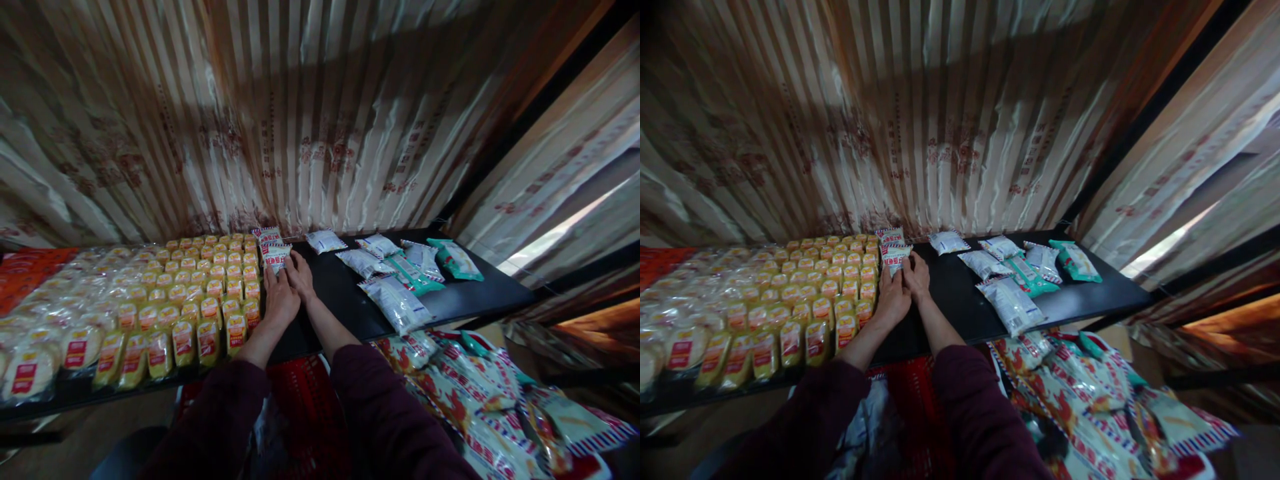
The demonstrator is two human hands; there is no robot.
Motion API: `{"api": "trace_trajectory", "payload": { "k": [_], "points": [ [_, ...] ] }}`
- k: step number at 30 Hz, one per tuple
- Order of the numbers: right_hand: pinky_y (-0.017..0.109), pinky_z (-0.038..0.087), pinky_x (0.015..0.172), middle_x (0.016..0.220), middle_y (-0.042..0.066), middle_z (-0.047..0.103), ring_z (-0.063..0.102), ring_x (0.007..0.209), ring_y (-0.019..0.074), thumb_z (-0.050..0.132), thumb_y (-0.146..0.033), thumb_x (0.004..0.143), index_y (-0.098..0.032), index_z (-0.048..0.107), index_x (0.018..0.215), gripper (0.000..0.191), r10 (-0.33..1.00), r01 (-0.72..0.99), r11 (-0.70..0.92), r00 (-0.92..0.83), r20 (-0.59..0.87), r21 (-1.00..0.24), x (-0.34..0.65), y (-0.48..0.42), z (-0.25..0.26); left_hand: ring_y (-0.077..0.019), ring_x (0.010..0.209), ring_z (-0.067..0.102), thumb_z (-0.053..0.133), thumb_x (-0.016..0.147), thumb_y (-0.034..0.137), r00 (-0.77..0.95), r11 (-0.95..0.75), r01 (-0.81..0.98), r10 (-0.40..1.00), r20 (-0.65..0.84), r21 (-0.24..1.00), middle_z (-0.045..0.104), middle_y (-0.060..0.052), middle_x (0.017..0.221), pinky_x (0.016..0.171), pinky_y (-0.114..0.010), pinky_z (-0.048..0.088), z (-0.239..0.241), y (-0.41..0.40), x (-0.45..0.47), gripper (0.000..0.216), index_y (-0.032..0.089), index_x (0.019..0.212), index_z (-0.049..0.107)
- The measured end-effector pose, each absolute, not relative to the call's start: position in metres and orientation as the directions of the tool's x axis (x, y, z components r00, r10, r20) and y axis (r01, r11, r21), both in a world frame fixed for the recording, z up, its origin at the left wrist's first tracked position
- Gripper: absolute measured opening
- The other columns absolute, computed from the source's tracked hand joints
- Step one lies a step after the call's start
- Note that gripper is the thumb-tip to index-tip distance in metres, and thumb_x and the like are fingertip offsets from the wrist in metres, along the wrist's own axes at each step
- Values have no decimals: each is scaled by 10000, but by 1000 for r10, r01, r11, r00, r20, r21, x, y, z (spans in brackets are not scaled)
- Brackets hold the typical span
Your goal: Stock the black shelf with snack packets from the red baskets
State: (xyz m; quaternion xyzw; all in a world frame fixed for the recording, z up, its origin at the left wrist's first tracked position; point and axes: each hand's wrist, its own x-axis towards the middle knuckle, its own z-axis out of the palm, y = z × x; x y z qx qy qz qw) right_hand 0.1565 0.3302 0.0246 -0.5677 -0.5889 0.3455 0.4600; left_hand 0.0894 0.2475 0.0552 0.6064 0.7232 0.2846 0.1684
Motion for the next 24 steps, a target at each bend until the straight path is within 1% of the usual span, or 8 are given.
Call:
{"api": "trace_trajectory", "payload": {
  "k": [2,4,8,11,14,18,21,24],
  "points": [
    [390,316,1094,1267,87,600,506,1217,235,522,-454,843,-202,610,1199,444,982,391,137,69,178,-910,156,332,26,-324,1447,126,438,784,146,-212,102,774,972,103,625,224,-219,1540,1173,-442,170,55,246,91,603,29,1374,392],
    [395,325,1086,1267,94,602,513,1213,240,524,-477,841,-202,593,1227,479,985,390,120,71,160,-913,156,336,27,-312,1453,99,434,777,135,-207,86,767,971,117,636,228,-201,1543,1175,-438,161,54,245,93,608,43,1376,392],
    [405,363,1057,1232,90,631,553,1184,246,573,-536,802,-222,542,1287,579,996,323,43,66,68,-945,157,343,26,-295,1458,54,427,768,130,-211,80,760,969,128,644,231,-183,1547,1179,-430,146,51,244,94,588,58,1351,426],
    [407,378,1047,1220,77,643,569,1176,238,601,-533,786,-238,530,1294,592,999,265,26,39,37,-964,159,346,26,-301,1457,62,431,767,139,-208,78,761,970,128,644,229,-192,1546,1179,-431,152,50,245,95,582,49,1342,431],
    [400,394,1038,1201,64,655,582,1160,228,612,-503,787,-249,558,1261,541,997,234,59,39,71,-970,160,346,25,-311,1454,81,434,769,141,-204,83,766,972,118,637,207,-219,1546,1180,-425,155,51,245,95,573,27,1330,440],
    [392,406,1033,1207,44,654,593,1139,216,603,-462,801,-263,599,1213,457,992,242,118,10,123,-963,159,349,25,-321,1449,111,452,767,138,-220,102,760,970,105,642,208,-214,1547,1181,-427,159,53,245,96,593,33,1350,422],
    [377,413,1030,1199,30,660,597,1130,200,602,-436,806,-268,594,1222,449,987,222,156,-1,159,-963,157,352,25,-328,1445,131,465,769,145,-224,114,762,970,94,638,220,-234,1536,1179,-424,167,57,245,96,621,12,1371,391],
    [371,419,1020,1184,53,666,607,1111,206,600,-404,810,-236,578,1250,471,983,257,178,-9,182,-950,156,353,26,-333,1442,147,459,775,155,-223,121,771,971,87,625,234,-244,1527,1177,-432,173,59,246,96,621,0,1371,387]
  ]
}}
